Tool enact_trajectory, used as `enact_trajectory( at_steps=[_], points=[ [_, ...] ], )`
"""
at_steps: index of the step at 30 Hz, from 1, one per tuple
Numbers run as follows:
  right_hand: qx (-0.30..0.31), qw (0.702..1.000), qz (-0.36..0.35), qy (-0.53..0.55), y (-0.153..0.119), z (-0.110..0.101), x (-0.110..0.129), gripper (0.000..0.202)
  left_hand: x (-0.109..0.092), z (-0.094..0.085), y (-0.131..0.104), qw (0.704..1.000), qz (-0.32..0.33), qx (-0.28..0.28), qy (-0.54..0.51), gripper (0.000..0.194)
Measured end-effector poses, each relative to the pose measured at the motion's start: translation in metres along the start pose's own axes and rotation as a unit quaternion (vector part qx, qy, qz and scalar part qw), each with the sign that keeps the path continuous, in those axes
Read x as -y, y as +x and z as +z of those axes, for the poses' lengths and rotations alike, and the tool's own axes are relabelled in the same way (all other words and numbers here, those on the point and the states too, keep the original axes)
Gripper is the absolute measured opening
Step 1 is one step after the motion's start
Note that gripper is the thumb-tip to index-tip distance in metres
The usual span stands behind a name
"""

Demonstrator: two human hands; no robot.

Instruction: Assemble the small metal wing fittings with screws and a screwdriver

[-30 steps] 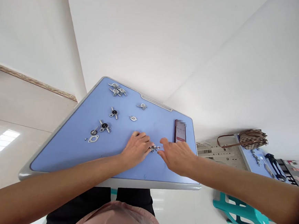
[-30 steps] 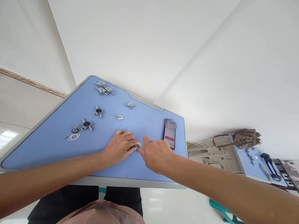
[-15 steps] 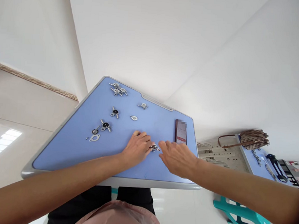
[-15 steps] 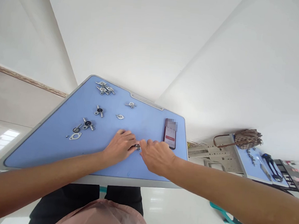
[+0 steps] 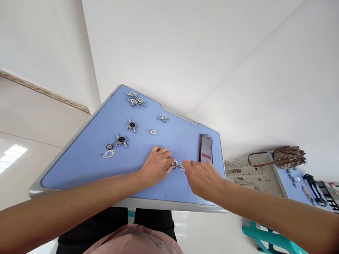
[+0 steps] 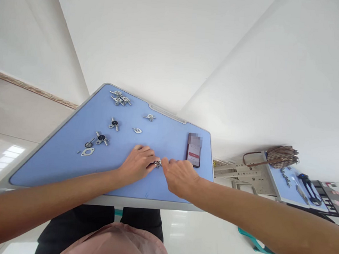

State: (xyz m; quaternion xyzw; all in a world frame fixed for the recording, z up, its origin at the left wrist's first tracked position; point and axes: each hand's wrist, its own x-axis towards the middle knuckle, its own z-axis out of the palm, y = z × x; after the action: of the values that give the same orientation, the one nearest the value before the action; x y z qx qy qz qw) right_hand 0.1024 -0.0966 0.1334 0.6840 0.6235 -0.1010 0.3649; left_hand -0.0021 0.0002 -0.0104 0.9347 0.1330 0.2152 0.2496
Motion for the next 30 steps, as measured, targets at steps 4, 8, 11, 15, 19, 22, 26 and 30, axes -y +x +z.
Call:
enact_trajectory(
  at_steps=[4,8,11,15,19,22,26,30],
  points=[
    [-0.06,0.987,-0.118,-0.087,0.005,0.002,0.003,0.027,0.0,0.002,0.0,1.0,-0.006,0.002,-0.004,0.016],
    [-0.037,0.996,-0.051,-0.063,0.018,-0.006,0.011,0.018,0.001,0.002,0.0,1.0,0.0,-0.001,-0.002,0.016],
    [-0.033,0.998,-0.009,-0.055,0.02,-0.012,0.009,0.011,0.001,0.002,-0.001,1.0,0.002,-0.011,0.001,0.016],
    [-0.067,0.984,-0.108,-0.123,0.01,-0.005,-0.006,0.017,0.001,0.002,0.0,1.0,0.001,-0.001,-0.005,0.015],
    [-0.063,0.981,-0.137,-0.126,0.005,0.008,-0.009,0.021,0.001,0.002,0.0,1.0,-0.003,0.002,-0.012,0.017],
    [-0.047,0.994,-0.067,-0.079,0.009,0.009,0.0,0.021,0.001,0.002,-0.001,1.0,0.001,-0.001,-0.01,0.017],
    [-0.013,0.997,0.076,0.002,0.015,0.0,0.009,0.029,0.001,0.002,-0.002,1.0,0.008,-0.013,0.004,0.016],
    [0.014,0.986,0.141,0.091,0.014,-0.006,0.01,0.035,0.0,0.002,-0.002,1.0,0.014,-0.022,0.009,0.015]
  ],
)
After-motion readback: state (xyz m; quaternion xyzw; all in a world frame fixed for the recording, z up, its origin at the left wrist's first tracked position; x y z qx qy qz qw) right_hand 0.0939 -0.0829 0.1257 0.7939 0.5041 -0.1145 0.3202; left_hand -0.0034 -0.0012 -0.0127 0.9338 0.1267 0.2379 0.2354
